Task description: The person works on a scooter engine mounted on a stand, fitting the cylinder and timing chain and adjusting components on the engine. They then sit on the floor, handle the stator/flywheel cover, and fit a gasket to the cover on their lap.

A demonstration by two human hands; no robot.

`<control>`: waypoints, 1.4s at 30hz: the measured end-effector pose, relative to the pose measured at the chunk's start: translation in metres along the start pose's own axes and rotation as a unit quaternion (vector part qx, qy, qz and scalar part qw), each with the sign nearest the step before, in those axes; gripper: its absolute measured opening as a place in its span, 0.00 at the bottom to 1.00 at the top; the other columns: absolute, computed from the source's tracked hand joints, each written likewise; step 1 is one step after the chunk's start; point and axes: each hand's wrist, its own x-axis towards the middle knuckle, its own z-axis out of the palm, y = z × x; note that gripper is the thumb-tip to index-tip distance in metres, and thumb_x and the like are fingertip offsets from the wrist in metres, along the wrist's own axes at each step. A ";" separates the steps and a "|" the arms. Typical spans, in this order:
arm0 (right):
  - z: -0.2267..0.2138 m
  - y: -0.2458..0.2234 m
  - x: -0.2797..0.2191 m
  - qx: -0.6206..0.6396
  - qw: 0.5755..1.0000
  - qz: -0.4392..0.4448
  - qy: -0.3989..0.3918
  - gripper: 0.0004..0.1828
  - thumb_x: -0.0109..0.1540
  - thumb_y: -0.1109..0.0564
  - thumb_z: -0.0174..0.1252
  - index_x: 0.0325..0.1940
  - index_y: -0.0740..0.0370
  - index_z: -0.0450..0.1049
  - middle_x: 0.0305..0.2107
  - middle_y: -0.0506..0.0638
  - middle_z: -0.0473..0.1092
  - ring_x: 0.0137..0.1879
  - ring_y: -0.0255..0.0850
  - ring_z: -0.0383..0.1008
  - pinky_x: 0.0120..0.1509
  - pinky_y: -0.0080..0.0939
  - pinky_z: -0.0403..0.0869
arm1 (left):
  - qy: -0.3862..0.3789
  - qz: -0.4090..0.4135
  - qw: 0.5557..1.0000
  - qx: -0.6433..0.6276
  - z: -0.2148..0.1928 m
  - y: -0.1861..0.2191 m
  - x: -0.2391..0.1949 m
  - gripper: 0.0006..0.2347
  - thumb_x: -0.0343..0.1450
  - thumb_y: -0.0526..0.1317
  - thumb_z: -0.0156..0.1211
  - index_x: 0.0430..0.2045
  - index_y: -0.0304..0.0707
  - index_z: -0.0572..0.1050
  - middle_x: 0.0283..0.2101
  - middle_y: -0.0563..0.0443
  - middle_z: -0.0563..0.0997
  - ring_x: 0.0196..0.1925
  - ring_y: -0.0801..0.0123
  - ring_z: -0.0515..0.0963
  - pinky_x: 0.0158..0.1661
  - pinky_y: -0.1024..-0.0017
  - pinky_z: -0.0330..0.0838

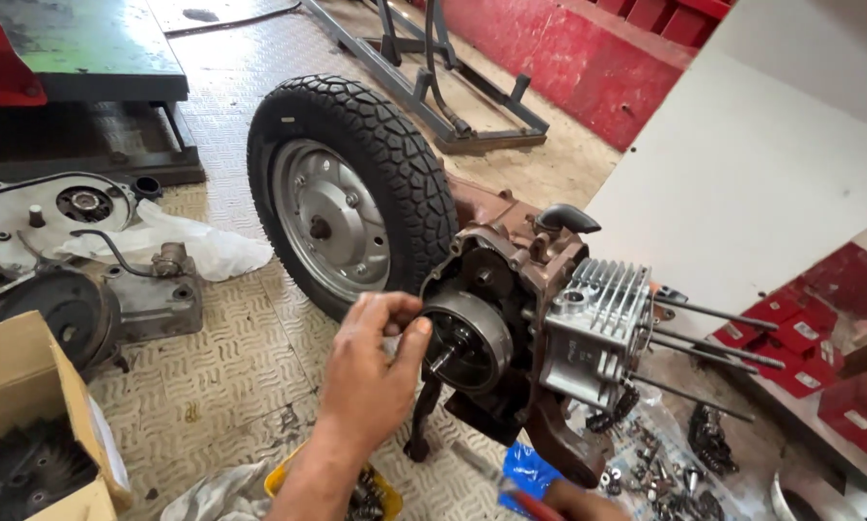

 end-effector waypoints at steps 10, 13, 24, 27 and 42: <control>-0.204 -0.405 0.036 -0.261 0.927 -0.085 0.257 0.30 0.59 0.49 0.61 0.67 0.49 0.70 0.45 0.55 0.75 0.49 0.49 0.77 0.50 0.50 0.76 | -0.006 0.255 0.964 0.075 0.026 -0.018 0.032 0.24 0.70 0.51 0.64 0.58 0.40 0.72 0.69 0.41 0.66 0.71 0.46 0.61 0.68 0.51 0.54; -0.199 -0.399 0.043 -0.352 0.895 -0.108 0.252 0.31 0.60 0.48 0.62 0.70 0.43 0.72 0.47 0.55 0.74 0.52 0.52 0.76 0.52 0.50 0.76 | -0.066 0.193 0.977 0.064 0.020 -0.009 0.033 0.33 0.63 0.57 0.71 0.63 0.49 0.69 0.73 0.43 0.57 0.74 0.45 0.54 0.67 0.50 0.53; -0.198 -0.397 0.040 -0.461 0.850 -0.121 0.223 0.37 0.55 0.43 0.65 0.70 0.40 0.73 0.51 0.63 0.67 0.49 0.52 0.75 0.48 0.47 0.77 | -0.164 0.087 0.982 -0.022 0.017 -0.010 0.036 0.40 0.56 0.57 0.75 0.66 0.61 0.64 0.78 0.48 0.49 0.79 0.52 0.49 0.69 0.52 0.55; -0.197 -0.397 0.041 -0.462 0.853 -0.112 0.214 0.36 0.55 0.48 0.64 0.70 0.42 0.72 0.49 0.61 0.67 0.48 0.51 0.75 0.48 0.48 0.77 | -0.148 0.099 0.984 -0.025 0.019 -0.015 0.039 0.42 0.55 0.57 0.75 0.67 0.59 0.62 0.77 0.46 0.51 0.78 0.52 0.49 0.69 0.53 0.53; -0.191 -0.394 0.043 -0.468 0.824 -0.177 0.267 0.33 0.56 0.47 0.64 0.68 0.42 0.75 0.50 0.62 0.68 0.50 0.51 0.77 0.48 0.48 0.78 | -0.129 0.131 0.983 -0.017 0.013 -0.016 0.038 0.41 0.55 0.55 0.78 0.66 0.54 0.65 0.76 0.46 0.55 0.78 0.53 0.53 0.70 0.56 0.53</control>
